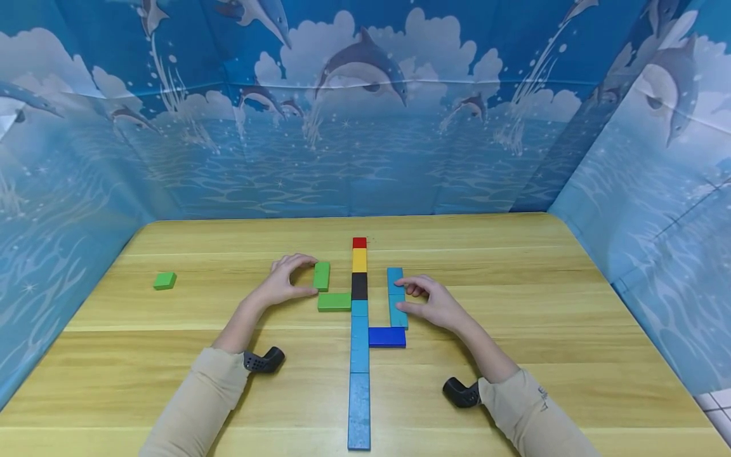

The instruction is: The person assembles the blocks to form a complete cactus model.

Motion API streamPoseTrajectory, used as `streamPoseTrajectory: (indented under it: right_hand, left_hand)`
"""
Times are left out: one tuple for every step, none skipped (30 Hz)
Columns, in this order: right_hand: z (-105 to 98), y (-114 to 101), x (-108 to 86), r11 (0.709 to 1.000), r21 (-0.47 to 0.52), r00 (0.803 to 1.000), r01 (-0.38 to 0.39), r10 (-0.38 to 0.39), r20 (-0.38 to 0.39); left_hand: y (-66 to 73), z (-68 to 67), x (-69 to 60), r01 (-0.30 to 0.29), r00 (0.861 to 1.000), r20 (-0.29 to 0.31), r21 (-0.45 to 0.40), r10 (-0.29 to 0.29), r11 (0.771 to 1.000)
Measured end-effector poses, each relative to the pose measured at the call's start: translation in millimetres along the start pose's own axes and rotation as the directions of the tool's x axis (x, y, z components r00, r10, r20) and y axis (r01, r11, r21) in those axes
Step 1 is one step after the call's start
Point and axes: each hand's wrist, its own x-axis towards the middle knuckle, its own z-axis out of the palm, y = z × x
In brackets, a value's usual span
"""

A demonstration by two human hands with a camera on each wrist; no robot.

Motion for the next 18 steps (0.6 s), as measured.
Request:
streamPoseTrajectory:
  right_hand:
    - [0.1, 0.0, 0.0, 1.0, 0.0, 1.0, 0.0, 0.0, 0.0]
    - [0.1, 0.1, 0.1, 1.0, 0.001, 1.0, -0.001, 0.001, 0.0]
    - [0.2, 0.1, 0.1, 1.0, 0.001, 1.0, -0.002, 0.002, 0.0]
    - [0.2, 0.1, 0.1, 1.0, 0.001, 1.0, -0.004, 0.004, 0.001]
    - [0.2, 0.1, 0.0, 1.0, 0.001, 1.0, -0.007, 0.007, 0.001]
    - [0.2, 0.1, 0.0, 1.0, 0.0, 1.0, -0.01, 0.01, 0.002]
    - [0.2, 0.1, 0.0, 1.0, -0.001, 1.0, -0.01, 0.01, 0.002]
    - [0.2, 0.1, 0.0, 1.0, -0.002, 1.0, -0.011, 0.011, 0.002]
    - [0.1, 0.1, -0.1, 1.0, -0.003, 1.0, -0.012, 0.012, 0.003]
    - [0.0, 0.0, -0.2, 1.0, -0.003, 1.0, -0.013, 0.013, 0.003]
    - [0.0, -0.1, -0.2, 1.0, -0.003, 1.0, -0.013, 0.013, 0.002]
    - [-0.1, -0.1, -0.3, 1.0, -0.003, 1.0, -0.013, 0.013, 0.002]
    - [-0.1, -0.2, -0.4, 1.0, -0.002, 1.0, -0.013, 0.013, 0.002]
    - [-0.1, -0.3, -0.5, 1.0, -0.001, 1.0, -0.013, 0.013, 0.002]
    - [-0.1, -0.3, -0.5, 1.0, 0.001, 1.0, -0.014, 0.014, 0.002]
    - [-0.1, -0.3, -0.6, 1.0, 0.002, 1.0, -0.014, 0.014, 0.003]
    - [0.0, -0.3, -0.5, 1.0, 0.002, 1.0, -0.012, 0.012, 0.002]
    - [0.0, -0.3, -0.6, 1.0, 0.003, 1.0, -0.013, 0.013, 0.003]
  left_hand:
    - [-0.4, -0.1, -0.2, -0.001, 1.0, 0.003, -0.01, 0.001, 1.0]
    - [-0.9, -0.2, -0.4, -0.004, 1.0, 0.005, -0.024, 0.004, 1.0]
    - [-1.4, 0.0, -0.4, -0.006, 1.0, 0.006, -0.032, 0.006, 0.999]
    - [-1.9, 0.2, -0.4, -0.009, 1.0, 0.004, -0.038, 0.01, 0.999]
    - [-2.5, 0.5, -0.3, -0.011, 1.0, 0.001, -0.04, 0.011, 0.999]
    - [-2.9, 0.8, -0.2, -0.015, 1.0, -0.001, -0.04, 0.015, 0.999]
    - [-3.3, 1.3, 0.1, -0.016, 1.0, -0.004, -0.038, 0.016, 0.999]
    - [-3.7, 1.7, 0.2, -0.019, 1.0, -0.007, -0.035, 0.019, 0.999]
    - [-4.0, 2.0, 0.2, -0.022, 1.0, -0.01, -0.031, 0.022, 0.999]
    - [-4.1, 2.2, 0.2, -0.024, 1.0, -0.012, -0.031, 0.024, 0.999]
    - [-3.9, 2.3, 0.1, -0.025, 1.0, -0.012, -0.032, 0.025, 0.999]
    - [-3.8, 2.5, 0.0, -0.027, 1.0, -0.012, -0.033, 0.026, 0.999]
    - [-3.6, 2.6, 0.0, -0.027, 1.0, -0.012, -0.033, 0.026, 0.999]
    - [-3.3, 2.6, -0.1, -0.028, 1.0, -0.011, -0.033, 0.027, 0.999]
    - [-3.2, 2.7, -0.2, -0.028, 1.0, -0.01, -0.032, 0.027, 0.999]
    - [-2.9, 2.7, -0.2, -0.027, 1.0, -0.009, -0.031, 0.027, 0.999]
    - [-2.8, 2.7, -0.3, -0.026, 1.0, -0.009, -0.027, 0.026, 0.999]
    - [-2.8, 2.8, -0.2, -0.025, 1.0, -0.01, -0.024, 0.025, 0.999]
